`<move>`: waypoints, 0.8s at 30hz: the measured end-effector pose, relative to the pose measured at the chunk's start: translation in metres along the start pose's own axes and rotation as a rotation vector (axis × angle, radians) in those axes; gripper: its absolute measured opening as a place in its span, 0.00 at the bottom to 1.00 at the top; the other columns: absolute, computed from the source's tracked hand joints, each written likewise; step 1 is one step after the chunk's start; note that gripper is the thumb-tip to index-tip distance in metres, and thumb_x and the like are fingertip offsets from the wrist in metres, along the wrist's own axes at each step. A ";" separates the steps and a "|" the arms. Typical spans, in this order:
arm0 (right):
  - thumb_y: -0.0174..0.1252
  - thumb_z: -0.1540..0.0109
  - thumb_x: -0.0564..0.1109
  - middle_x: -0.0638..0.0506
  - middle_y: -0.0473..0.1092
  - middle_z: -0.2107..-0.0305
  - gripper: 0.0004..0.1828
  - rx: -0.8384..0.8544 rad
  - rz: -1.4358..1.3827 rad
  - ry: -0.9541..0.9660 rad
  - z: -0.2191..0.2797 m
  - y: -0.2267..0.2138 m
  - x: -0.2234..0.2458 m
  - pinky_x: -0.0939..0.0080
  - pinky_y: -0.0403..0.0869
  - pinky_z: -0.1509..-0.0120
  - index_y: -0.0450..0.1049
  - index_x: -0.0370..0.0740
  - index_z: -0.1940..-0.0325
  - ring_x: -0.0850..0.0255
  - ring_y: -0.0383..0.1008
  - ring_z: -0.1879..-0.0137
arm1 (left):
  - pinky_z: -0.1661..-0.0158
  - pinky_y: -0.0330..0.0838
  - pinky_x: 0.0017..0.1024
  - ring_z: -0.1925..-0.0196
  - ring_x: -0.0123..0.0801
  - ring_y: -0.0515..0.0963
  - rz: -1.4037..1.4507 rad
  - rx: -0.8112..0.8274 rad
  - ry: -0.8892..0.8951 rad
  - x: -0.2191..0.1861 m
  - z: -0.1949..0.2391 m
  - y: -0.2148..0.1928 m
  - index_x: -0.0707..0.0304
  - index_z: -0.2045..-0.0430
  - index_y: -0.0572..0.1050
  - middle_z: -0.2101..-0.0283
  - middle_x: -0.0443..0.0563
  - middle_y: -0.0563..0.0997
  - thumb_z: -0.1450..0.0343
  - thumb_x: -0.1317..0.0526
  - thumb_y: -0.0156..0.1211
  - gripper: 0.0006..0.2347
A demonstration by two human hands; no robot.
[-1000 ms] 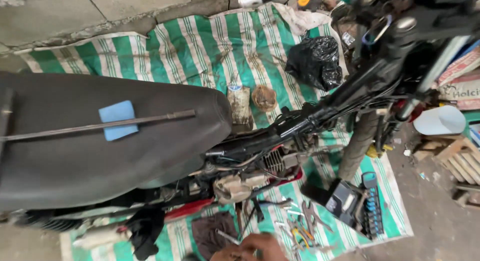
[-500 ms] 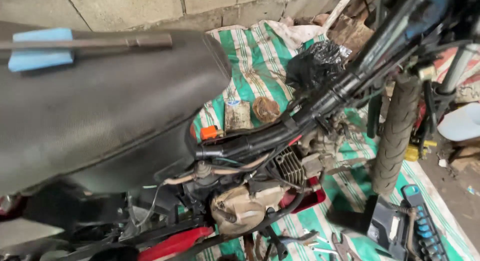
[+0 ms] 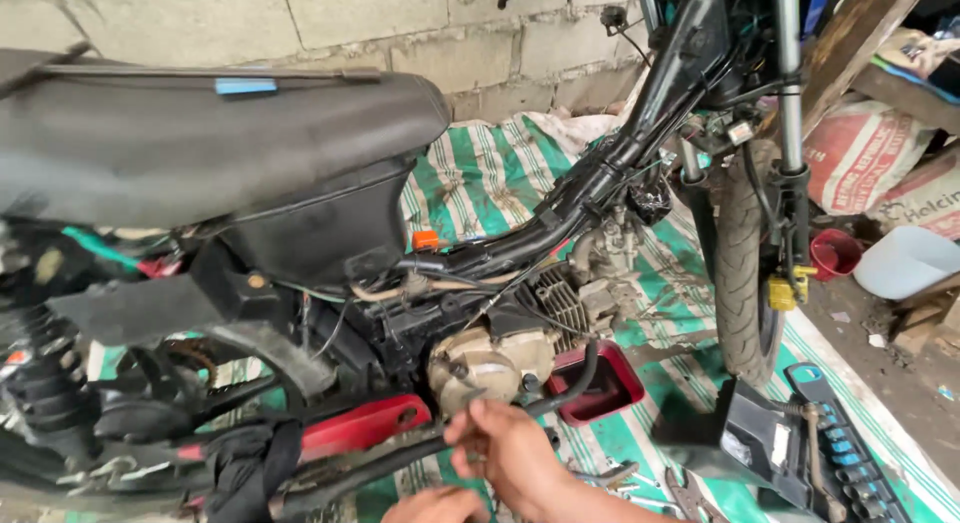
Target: Repairing a motorcycle engine and checking the handlebars
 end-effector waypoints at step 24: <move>0.50 0.23 0.60 0.43 0.75 0.72 0.25 -0.198 -0.205 -0.200 -0.036 -0.043 0.004 0.58 0.66 0.69 0.74 0.40 0.63 0.54 0.67 0.75 | 0.59 0.77 0.61 0.57 0.60 0.85 -0.082 -0.653 0.204 -0.082 0.016 -0.024 0.56 0.67 0.86 0.62 0.53 0.88 0.26 0.34 0.61 0.24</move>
Point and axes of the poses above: each hand's wrist, its own z-axis away from the middle knuckle, its own y-axis out of the palm, x = y × z, the point moved 6 cm from there along -z, towards the middle knuckle
